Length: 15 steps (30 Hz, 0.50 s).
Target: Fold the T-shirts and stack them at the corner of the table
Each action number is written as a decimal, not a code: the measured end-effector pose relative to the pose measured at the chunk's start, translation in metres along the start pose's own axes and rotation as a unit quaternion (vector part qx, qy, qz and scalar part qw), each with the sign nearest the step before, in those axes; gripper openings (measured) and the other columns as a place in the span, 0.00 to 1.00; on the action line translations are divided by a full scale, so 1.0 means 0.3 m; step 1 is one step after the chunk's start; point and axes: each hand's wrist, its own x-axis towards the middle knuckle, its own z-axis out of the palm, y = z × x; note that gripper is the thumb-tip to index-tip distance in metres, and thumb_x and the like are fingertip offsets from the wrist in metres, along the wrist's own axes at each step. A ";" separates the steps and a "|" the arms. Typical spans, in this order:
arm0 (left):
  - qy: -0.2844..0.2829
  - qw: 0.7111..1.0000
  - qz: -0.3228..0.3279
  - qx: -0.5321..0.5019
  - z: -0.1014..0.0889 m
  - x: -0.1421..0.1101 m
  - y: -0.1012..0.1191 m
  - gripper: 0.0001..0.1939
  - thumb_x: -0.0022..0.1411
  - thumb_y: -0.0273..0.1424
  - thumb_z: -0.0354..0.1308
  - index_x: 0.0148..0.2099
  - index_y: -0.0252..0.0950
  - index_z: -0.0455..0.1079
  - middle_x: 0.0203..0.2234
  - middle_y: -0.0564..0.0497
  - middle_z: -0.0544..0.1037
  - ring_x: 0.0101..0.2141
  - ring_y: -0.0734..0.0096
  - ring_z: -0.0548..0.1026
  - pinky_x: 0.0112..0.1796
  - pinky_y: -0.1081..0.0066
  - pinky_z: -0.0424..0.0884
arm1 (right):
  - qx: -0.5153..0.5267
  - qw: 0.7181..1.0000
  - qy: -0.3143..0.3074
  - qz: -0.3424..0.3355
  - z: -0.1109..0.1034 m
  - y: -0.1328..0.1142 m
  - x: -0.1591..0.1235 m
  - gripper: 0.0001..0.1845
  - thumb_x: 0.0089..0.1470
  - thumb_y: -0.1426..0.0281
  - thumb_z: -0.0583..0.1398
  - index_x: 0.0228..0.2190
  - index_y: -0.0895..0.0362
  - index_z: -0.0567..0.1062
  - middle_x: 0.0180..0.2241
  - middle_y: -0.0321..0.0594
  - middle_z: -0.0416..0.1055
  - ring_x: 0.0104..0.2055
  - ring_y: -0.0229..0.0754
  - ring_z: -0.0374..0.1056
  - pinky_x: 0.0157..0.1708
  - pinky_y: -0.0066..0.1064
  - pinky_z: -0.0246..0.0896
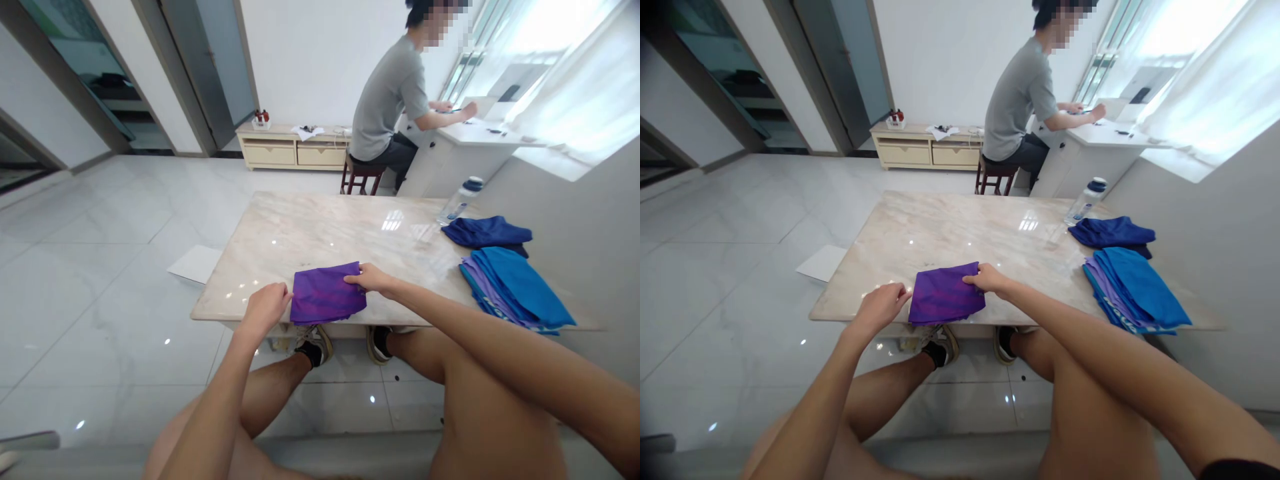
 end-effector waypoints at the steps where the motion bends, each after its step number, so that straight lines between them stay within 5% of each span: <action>1: 0.001 1.000 0.004 -0.001 0.002 0.002 0.003 0.17 0.78 0.39 0.50 0.46 0.38 0.78 0.47 0.39 0.85 0.49 0.52 0.82 0.43 0.64 0.71 | 0.007 1.000 0.007 -0.021 -0.042 -0.018 -0.038 0.12 0.58 0.68 0.74 0.40 0.61 0.82 0.35 0.42 0.83 0.29 0.36 0.74 0.24 0.23 0.66; 5: -0.020 1.000 0.021 0.010 0.003 0.000 0.012 0.20 0.78 0.41 0.46 0.41 0.38 0.76 0.45 0.39 0.85 0.47 0.52 0.83 0.40 0.65 0.69 | 0.052 0.994 0.070 -0.072 -0.272 -0.044 -0.250 0.16 0.56 0.65 0.76 0.41 0.58 0.80 0.35 0.44 0.84 0.32 0.41 0.79 0.27 0.26 0.73; 8: -0.036 0.998 0.045 0.017 0.000 0.004 0.008 0.23 0.75 0.44 0.44 0.35 0.40 0.73 0.40 0.39 0.86 0.44 0.50 0.83 0.37 0.63 0.68 | 0.076 0.976 0.178 -0.096 -0.477 -0.015 -0.477 0.18 0.56 0.64 0.76 0.43 0.56 0.79 0.35 0.43 0.84 0.31 0.43 0.79 0.28 0.29 0.76; 15: -0.041 0.996 0.071 -0.033 0.026 0.072 -0.019 0.27 0.62 0.59 0.42 0.25 0.49 0.68 0.26 0.50 0.85 0.36 0.44 0.83 0.38 0.53 0.73 | 0.061 0.918 0.384 -0.083 -0.853 0.163 -1.010 0.13 0.56 0.65 0.75 0.42 0.55 0.82 0.32 0.44 0.84 0.29 0.44 0.79 0.27 0.31 0.75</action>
